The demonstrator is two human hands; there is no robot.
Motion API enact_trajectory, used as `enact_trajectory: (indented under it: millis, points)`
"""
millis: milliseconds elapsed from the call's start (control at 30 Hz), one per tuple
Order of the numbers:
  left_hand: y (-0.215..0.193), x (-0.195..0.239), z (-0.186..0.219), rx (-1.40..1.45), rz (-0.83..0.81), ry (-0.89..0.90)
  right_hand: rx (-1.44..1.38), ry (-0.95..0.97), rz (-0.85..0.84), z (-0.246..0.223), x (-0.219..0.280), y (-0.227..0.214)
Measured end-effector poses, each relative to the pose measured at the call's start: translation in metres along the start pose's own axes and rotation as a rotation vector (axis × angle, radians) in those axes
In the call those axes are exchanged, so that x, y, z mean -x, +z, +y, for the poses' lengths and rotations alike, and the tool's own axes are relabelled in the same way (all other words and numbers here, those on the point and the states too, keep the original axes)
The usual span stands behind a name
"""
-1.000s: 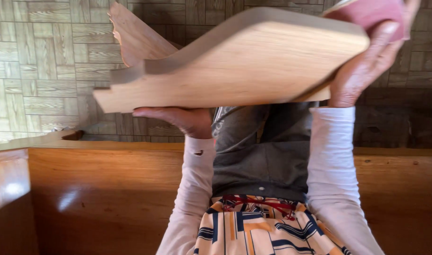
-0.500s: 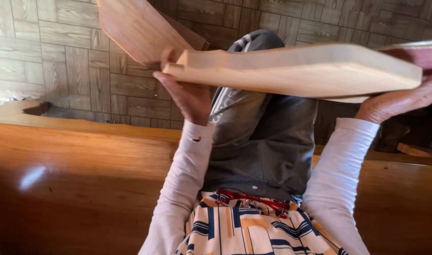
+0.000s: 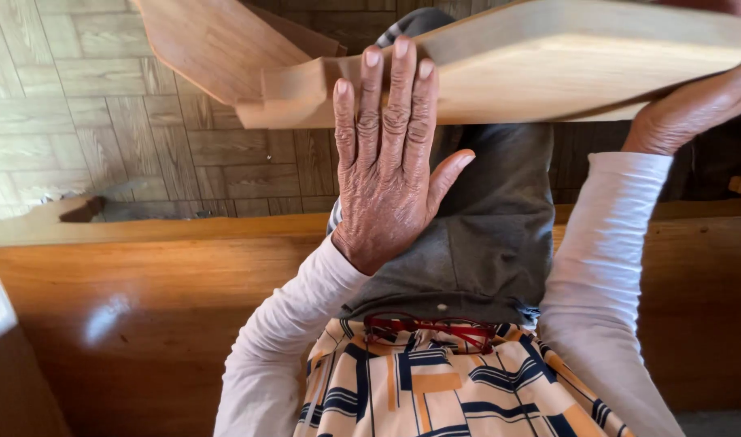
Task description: The person sits on the floor and sands a light-colored wooden board using a sanding block. They hold the board with one hand and rub the sanding block across the surface and edges with the other hand, flipping the board to work on different areas.
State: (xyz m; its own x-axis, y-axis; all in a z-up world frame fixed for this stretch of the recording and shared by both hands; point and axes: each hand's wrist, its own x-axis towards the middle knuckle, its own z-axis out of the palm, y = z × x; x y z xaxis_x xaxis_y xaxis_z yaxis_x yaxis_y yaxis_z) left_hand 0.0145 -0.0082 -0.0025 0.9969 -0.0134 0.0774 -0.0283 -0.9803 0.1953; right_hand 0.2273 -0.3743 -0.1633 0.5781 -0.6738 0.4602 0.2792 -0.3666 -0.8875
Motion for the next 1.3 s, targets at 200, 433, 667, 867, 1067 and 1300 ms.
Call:
enact_trajectory:
  millis: [200, 433, 667, 867, 1067, 1300]
  points:
    - [-0.010, -0.028, 0.019, -0.035, 0.146, 0.177, -0.698, 0.318, 0.181, -0.043, 0.024, 0.022]
    - [-0.020, -0.076, -0.001, 0.179, 0.272, 0.332, -0.521, -0.055, -0.187, -0.048, 0.035, 0.018]
    - [-0.021, -0.073, -0.001, 0.313, 0.290, 0.347, -0.167, -0.259, -0.256, -0.111, 0.036, -0.015]
    - [-0.011, -0.065, -0.013, 0.351, 0.222, 0.302, 0.128, -0.567, -0.497, -0.169, 0.077, -0.040]
    - [-0.006, -0.058, -0.016, 0.201, 0.204, 0.239, 0.463, -0.542, -0.659, -0.187, 0.110, -0.032]
    - [0.016, -0.063, -0.022, 0.347, 0.244, 0.218, 0.366, -0.752, -0.872, -0.229, 0.155, 0.009]
